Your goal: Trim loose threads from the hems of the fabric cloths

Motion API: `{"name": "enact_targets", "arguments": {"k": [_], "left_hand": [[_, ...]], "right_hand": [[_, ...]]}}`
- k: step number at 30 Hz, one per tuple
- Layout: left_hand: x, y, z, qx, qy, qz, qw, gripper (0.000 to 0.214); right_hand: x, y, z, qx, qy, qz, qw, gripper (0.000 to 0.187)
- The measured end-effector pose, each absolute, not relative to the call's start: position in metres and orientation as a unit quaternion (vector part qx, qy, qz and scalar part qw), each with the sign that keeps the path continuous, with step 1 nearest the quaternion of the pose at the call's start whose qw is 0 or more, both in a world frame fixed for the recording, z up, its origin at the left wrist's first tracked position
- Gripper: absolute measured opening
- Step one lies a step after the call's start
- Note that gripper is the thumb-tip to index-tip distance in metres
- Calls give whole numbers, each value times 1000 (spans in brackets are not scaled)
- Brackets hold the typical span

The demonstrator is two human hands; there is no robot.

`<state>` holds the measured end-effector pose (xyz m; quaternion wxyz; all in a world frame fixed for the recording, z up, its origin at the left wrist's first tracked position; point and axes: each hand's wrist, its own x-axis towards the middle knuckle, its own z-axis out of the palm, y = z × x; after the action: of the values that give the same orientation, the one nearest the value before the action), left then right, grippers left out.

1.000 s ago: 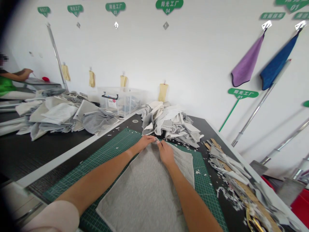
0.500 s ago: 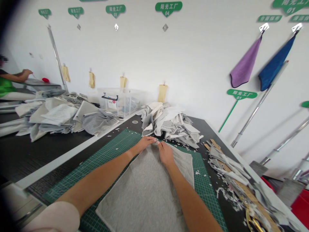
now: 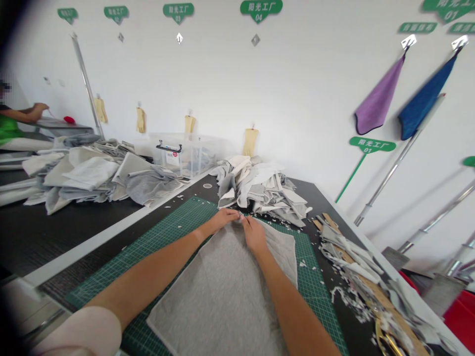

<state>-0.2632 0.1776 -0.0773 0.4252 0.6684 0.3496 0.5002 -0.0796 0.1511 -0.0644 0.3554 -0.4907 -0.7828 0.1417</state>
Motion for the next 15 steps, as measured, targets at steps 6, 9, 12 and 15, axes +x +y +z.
{"name": "enact_targets", "arguments": {"k": [6,9,12,15], "left_hand": [[-264,176,-76,678,362,491,410,38],[-263,175,-76,675,358,495,414,40],[-262,177,-77,663,365,500,420,43],[-262,179,-76,668,388,504,385,44]], "right_hand": [[-80,151,-65,-478,-789,140,360,42],[-80,149,-65,-470,-778,155,387,44],[-80,150,-64,-479,-734,199,439,48],[-79,156,-64,-497,-666,285,478,51]]}}
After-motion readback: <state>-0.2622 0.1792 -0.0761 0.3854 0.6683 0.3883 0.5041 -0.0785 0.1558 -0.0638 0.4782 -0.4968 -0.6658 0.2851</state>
